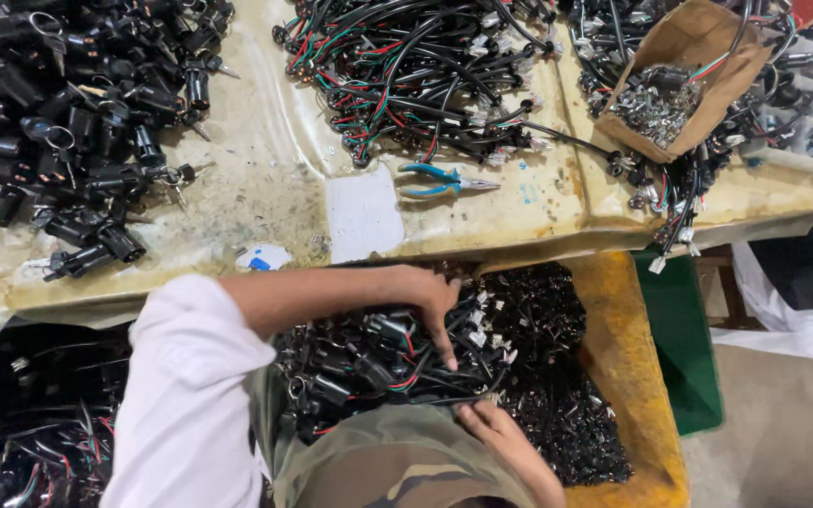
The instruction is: The person repeatedly picks small black cylindrical components and wire harnesses from a table, uses pliers to strip or crimp wire ends, and places the assembled units into a bin below. The process is continuous and repetitive, with the person handling multiple similar components throughout the clip.
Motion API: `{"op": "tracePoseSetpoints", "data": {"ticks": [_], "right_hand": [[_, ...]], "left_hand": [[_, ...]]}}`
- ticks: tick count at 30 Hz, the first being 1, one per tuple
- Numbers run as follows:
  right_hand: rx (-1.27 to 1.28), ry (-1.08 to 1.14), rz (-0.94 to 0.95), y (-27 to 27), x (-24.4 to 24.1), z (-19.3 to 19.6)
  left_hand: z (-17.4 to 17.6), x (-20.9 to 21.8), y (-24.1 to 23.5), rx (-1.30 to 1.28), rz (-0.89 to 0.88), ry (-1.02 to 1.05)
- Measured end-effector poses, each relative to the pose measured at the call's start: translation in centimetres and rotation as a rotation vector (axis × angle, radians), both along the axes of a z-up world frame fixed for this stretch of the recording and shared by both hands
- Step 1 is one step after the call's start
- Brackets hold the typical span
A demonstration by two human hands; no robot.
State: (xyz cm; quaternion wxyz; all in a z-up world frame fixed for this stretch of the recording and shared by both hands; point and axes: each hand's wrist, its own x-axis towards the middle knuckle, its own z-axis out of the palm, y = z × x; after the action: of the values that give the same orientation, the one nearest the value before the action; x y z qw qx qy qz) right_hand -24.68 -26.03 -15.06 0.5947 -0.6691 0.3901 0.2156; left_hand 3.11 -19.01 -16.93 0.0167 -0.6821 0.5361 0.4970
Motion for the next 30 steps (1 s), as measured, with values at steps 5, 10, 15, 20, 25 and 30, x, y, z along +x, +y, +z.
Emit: {"op": "tracePoseSetpoints", "data": {"ticks": [5, 10, 15, 20, 25, 30], "right_hand": [[0.411, -0.175, -0.691, 2.5, 0.8, -3.9], [0.636, -0.309, -0.884, 3.0, 4.7, -3.5], [0.696, -0.434, -0.878, 3.7, 7.9, -2.6], [0.751, -0.421, -0.774, 4.5, 4.6, -3.0], [0.675, -0.324, -0.618, 4.8, 1.2, -4.0], [0.687, -0.422, -0.179, 4.8, 4.1, 2.3]], "left_hand": [[-1.1, -0.6, -1.4, -0.072, -0.076, 0.094], [-2.8, 0.2, -1.9, -0.119, 0.255, 0.251], [-4.2, 1.5, -1.3, -0.073, 0.487, 0.334], [0.0, -0.6, 1.3, -0.121, 0.46, 0.267], [8.5, -4.9, 8.9, -0.37, 0.477, 0.09], [17.8, -9.2, 17.7, -0.848, 0.789, -0.039]]}}
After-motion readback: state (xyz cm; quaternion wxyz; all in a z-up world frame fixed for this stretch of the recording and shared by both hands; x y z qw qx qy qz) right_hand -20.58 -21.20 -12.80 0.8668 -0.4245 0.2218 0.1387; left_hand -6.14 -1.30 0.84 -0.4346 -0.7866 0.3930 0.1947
